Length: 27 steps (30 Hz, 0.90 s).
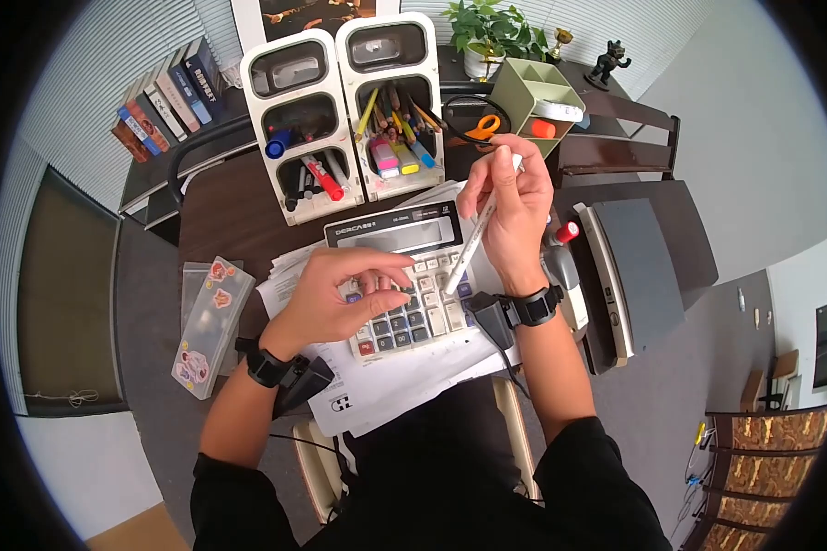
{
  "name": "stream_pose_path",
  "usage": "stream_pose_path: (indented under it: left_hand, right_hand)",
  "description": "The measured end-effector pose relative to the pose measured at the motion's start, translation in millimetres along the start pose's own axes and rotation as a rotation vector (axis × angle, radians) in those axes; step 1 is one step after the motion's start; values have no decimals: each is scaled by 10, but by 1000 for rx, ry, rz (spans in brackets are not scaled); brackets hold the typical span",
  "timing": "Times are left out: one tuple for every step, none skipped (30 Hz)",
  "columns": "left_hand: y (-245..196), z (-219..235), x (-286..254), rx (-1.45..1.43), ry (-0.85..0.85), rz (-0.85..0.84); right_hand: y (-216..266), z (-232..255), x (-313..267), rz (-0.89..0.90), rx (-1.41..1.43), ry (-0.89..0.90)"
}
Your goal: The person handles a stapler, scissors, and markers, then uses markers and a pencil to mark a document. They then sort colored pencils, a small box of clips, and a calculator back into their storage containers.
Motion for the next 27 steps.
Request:
stream_pose_path:
  left_hand:
    - [1,-1,8,4,-26,-1]
    - [9,-2,7,7,-50,-1]
    - [22,-3,-1,3,-49,2]
    - [45,1,-4,8,-40,22]
    - [60,6,6,15,-31,39]
    - [50,5,13,17,-30,37]
    - [51,6,6,12,-36,58]
    - [56,9,0,7,-41,79]
    - [53,12,3,9,-40,79]
    - [45,22,5,0,-53,64]
    - [38,26,4,-9,-66,49]
    - [39,18,0,-10,-63,48]
    - [39,15,-2,-24,-61,50]
    - [32,14,3,-37,-58,51]
    - [15,-1,11,-33,-52,48]
    - [8,-34,13,-62,-43,63]
    - [-3,-62,6,-87,-36,80]
    - [7,-88,4,-114,-73,91]
    - [10,-104,0,-100,-73,94]
    - [20,-118,-3,-118,-61,110]
    - [29,-133,-10,-138,-50,125]
    - [46,-144,-23,-164,-51,154]
    - [37,-133,-32,-155,-47,154]
    - [69,-141,-44,-195,-27,212]
    - [99,-156,-56,-235,-6,270]
    - [61,-161,-40,-248,-25,229]
    - [73,-155,-37,-246,-21,231]
  right_hand:
    - [14,-18,-8,12,16,16]
    - [18,-26,-5,7,-28,70]
    - [22,-17,-21,4,-30,68]
    - [20,-38,-28,-30,60,95]
    - [17,-60,-19,-62,150,125]
    - [14,-69,-20,-61,201,200]
    - [24,-62,-16,-58,202,200]
    - [39,-82,-21,-74,257,216]
    - [45,-96,-23,-91,311,231]
    - [36,-97,-22,-89,311,230]
    - [20,-88,-24,-84,327,210]
    - [15,-76,-25,-79,341,190]
    - [24,-75,-24,-75,339,188]
    - [29,-66,-21,-84,344,165]
    - [35,-59,-15,-92,350,143]
    - [53,-57,-7,-85,353,142]
    - [63,-57,-3,-89,379,144]
    - [66,-56,-8,-94,407,146]
    - [63,-55,-12,-98,437,148]
    - [55,-48,-14,-93,448,169]
    - [47,-55,-20,-78,463,178]
    - [32,-58,-27,-78,467,201]
    - [35,-74,-31,-77,468,222]
    - [40,-77,-38,-70,473,217]
    - [47,-92,-48,-73,454,228]
    - [58,-105,-53,-77,433,240]
    - [69,-109,-49,-75,434,236]
Point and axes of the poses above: each hand's wrist, its own x-axis towards the middle knuckle, its own z-axis out of the back of the hand, y = z × x, the point moved 7 cm from there along x, towards the middle knuckle, and after that the axes turned 9 degrees about -x, right-handed, at the moved point
